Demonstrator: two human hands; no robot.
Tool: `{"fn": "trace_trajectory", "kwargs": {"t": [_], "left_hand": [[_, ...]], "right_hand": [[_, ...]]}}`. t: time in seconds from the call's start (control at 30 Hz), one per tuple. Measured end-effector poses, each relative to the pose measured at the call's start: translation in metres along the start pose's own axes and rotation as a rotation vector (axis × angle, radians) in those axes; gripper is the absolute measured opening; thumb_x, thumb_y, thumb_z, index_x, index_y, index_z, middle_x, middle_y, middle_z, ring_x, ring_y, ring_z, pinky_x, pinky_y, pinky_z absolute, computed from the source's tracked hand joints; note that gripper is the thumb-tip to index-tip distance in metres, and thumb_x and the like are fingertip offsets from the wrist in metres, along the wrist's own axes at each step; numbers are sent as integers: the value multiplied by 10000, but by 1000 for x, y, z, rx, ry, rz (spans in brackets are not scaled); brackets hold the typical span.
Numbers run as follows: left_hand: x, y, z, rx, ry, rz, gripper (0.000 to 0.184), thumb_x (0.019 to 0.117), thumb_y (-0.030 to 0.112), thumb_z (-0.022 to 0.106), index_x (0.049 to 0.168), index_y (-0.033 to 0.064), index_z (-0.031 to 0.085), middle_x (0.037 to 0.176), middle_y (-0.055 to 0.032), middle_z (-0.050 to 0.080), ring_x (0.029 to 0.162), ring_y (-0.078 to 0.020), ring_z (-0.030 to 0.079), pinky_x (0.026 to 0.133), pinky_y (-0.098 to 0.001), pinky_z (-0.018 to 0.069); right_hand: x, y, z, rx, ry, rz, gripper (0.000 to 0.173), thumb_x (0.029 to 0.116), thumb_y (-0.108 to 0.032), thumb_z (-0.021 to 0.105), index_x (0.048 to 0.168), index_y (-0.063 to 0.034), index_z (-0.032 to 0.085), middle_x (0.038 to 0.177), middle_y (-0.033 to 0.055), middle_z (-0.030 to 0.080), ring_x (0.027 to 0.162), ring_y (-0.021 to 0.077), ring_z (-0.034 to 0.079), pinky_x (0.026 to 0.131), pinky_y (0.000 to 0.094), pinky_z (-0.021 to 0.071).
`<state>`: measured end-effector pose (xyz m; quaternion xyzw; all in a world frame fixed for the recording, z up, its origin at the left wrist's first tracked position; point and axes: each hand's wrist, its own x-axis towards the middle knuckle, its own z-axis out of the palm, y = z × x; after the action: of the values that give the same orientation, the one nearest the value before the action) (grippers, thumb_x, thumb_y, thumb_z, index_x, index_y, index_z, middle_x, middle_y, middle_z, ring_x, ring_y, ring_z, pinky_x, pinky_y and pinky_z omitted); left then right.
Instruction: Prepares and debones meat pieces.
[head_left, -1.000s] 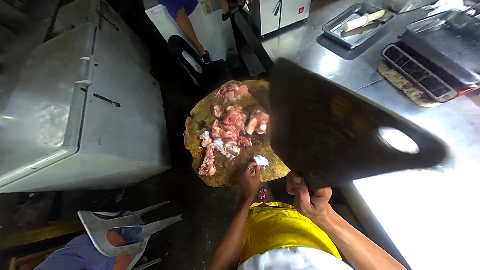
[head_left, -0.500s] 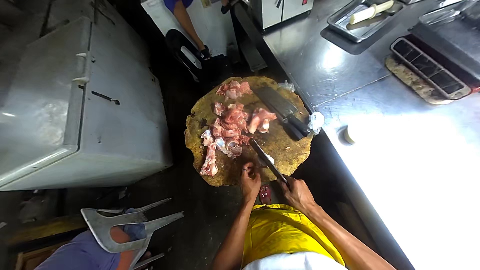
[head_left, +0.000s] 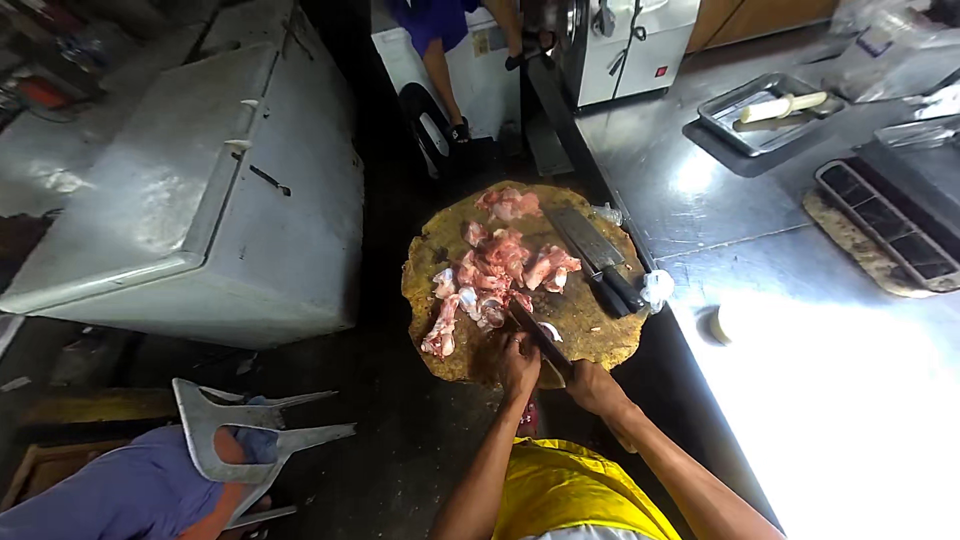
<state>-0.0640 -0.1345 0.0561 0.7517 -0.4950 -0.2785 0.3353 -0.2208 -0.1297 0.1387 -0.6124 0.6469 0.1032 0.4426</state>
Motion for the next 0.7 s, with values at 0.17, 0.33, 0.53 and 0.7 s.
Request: {"fn": "trace_trajectory", "kwargs": {"t": [0.17, 0.33, 0.53, 0.7], "left_hand": [[4, -8, -11, -72, -23, -100, 348, 947, 259, 696, 1220, 44, 689, 1190, -134, 706, 1125, -229, 670, 1027, -441, 519], [-4, -9, -12, -128, -2, -121, 354, 959, 206, 691, 1235, -12, 649, 1064, -145, 716, 977, -207, 695, 928, -399, 563], [0, -23, -3, -32, 15, -176, 427, 948, 227, 687, 1279, -27, 597, 1180, -177, 671, 1059, -244, 673, 962, -411, 546], [-11, -18, -1, -73, -101, -12, 575, 879, 175, 712, 1403, 23, 527, 1331, -175, 617, 1173, -251, 629, 1004, -423, 529]], "right_hand": [[-36, 7, -13, 137, 219, -151, 440, 1068, -459, 450, 966, -103, 689, 760, 91, 649, 739, 265, 669, 694, 504, 542], [-50, 13, 11, 130, 343, -251, 336, 1051, -368, 463, 1196, -142, 666, 728, 66, 657, 680, 241, 674, 638, 465, 552], [-12, 31, 23, -15, 17, 45, 390, 1038, -431, 487, 1046, -102, 696, 984, 150, 724, 979, 332, 717, 823, 566, 569], [-12, 52, 18, 193, 75, -40, 412, 1030, -442, 535, 895, -87, 694, 784, 109, 662, 765, 278, 670, 715, 520, 539]]}}
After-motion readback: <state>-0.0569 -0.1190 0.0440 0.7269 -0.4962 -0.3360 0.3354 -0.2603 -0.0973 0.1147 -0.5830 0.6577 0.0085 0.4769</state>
